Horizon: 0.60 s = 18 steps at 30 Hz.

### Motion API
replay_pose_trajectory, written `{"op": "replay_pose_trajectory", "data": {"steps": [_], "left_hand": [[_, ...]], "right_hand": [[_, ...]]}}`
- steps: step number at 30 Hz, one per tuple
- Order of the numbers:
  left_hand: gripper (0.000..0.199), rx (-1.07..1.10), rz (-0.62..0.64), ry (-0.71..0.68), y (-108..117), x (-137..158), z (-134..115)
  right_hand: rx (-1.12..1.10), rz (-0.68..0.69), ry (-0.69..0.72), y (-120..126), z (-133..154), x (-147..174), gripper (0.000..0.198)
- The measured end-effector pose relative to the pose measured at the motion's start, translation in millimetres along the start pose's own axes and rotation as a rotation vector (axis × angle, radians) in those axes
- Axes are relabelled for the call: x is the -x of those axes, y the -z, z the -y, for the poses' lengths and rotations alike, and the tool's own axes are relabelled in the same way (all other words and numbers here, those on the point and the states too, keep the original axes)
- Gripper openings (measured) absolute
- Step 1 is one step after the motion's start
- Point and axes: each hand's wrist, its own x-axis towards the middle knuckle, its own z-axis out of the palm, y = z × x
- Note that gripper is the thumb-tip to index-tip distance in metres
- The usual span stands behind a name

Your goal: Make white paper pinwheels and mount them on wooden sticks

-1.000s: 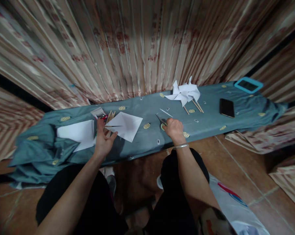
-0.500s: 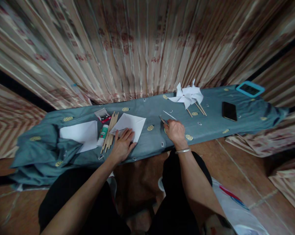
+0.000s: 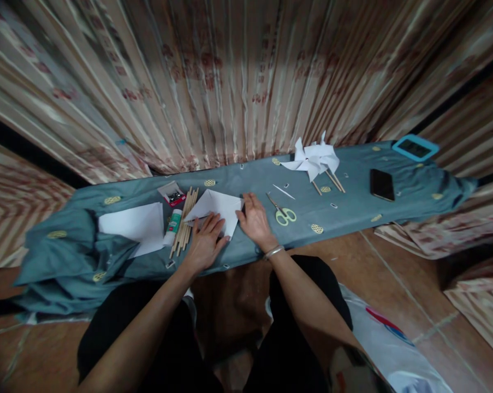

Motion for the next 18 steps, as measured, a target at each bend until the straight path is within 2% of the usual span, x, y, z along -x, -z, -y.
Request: {"op": "replay_pose_trajectory", "data": {"steps": [5,8,11,13,15,17,18], "left_hand": [[0.046,0.024,-0.006,0.011,2,3,7],[0.047,0.024,-0.009,-0.005,3,5,7],[0.047,0.019,-0.017,-0.044,4,9,6],[0.047,0.014,-0.01,-0.081,4,11,4],[0.048,0.007,0.005,-0.11,3,14,3],[0.049,-0.001,0.015,-0.129,-1,15,3],[0.049,-0.004,0.018,-0.135,-2,15,3]], "right_hand": [[-0.255,-0.017,-0.268,-5,2,-14,0.072],[-0.325,-0.025,-0.335,-6,4,-15,0.07],[-0.336,-0.01,-0.341,1,-5,-11,0.069],[-0.27,-0.012,-0.324,7,-14,-4,0.068],[-0.105,-0.101,-0.248,11,-20,7,0.063],[0.059,-0.177,-0.06,10,-20,20,0.051],[0.099,-0.155,0.054,8,-19,26,0.047]]}}
